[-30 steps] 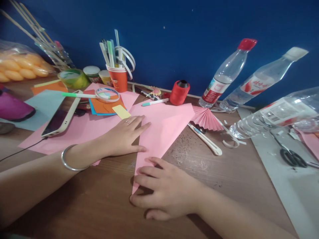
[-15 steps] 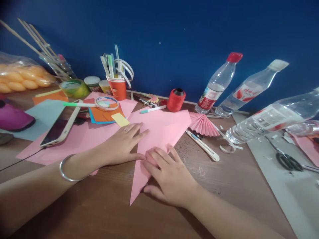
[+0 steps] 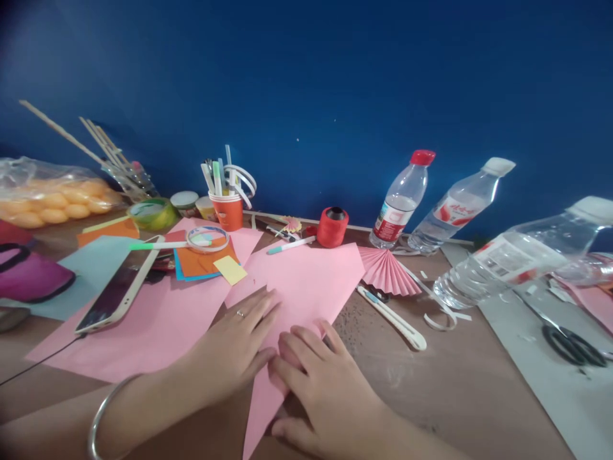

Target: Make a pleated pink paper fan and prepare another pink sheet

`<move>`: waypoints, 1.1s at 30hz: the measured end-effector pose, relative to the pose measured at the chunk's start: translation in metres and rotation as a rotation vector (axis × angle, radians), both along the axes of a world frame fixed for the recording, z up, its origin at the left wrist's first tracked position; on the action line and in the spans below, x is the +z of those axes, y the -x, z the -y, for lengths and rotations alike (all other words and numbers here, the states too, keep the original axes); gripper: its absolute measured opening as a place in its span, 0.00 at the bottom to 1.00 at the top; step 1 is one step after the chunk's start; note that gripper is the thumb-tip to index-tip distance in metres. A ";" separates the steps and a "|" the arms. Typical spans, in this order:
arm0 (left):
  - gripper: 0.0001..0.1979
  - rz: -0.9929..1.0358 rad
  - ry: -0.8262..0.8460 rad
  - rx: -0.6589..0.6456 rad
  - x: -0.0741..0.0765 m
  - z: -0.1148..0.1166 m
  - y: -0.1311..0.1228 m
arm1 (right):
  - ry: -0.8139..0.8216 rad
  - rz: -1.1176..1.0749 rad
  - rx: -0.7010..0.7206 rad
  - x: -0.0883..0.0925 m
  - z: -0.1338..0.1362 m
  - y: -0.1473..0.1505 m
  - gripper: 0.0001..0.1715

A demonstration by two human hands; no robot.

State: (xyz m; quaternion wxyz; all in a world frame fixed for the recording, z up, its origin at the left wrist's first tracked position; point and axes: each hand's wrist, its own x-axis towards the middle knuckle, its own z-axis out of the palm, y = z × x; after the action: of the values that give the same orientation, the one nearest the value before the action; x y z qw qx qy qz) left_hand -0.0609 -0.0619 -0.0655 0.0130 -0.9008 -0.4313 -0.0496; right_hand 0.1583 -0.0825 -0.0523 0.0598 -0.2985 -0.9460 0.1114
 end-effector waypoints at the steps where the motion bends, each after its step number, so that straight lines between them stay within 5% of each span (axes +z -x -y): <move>1: 0.27 -0.007 0.002 0.003 -0.001 0.001 0.000 | -0.032 0.003 0.016 -0.002 -0.001 0.000 0.38; 4: 0.27 -0.021 -0.001 0.004 -0.004 0.001 0.001 | -0.190 -0.010 0.054 -0.013 -0.005 0.001 0.37; 8: 0.28 -0.024 -0.019 0.003 -0.005 0.000 0.004 | -0.455 -0.120 -0.009 -0.035 -0.006 0.005 0.18; 11: 0.29 -0.029 -0.028 0.002 -0.007 0.001 0.006 | -0.540 -0.190 -0.044 -0.045 -0.006 0.008 0.14; 33: 0.29 -0.060 -0.054 -0.008 -0.014 0.001 0.006 | -0.502 -0.159 -0.038 -0.041 -0.007 0.006 0.15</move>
State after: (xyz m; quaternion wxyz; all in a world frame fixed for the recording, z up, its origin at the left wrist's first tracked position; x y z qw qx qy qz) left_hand -0.0666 -0.0626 -0.0795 0.0498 -0.9028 -0.4257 -0.0344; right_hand 0.1518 -0.0756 -0.0938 0.2082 -0.2822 -0.9306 -0.1049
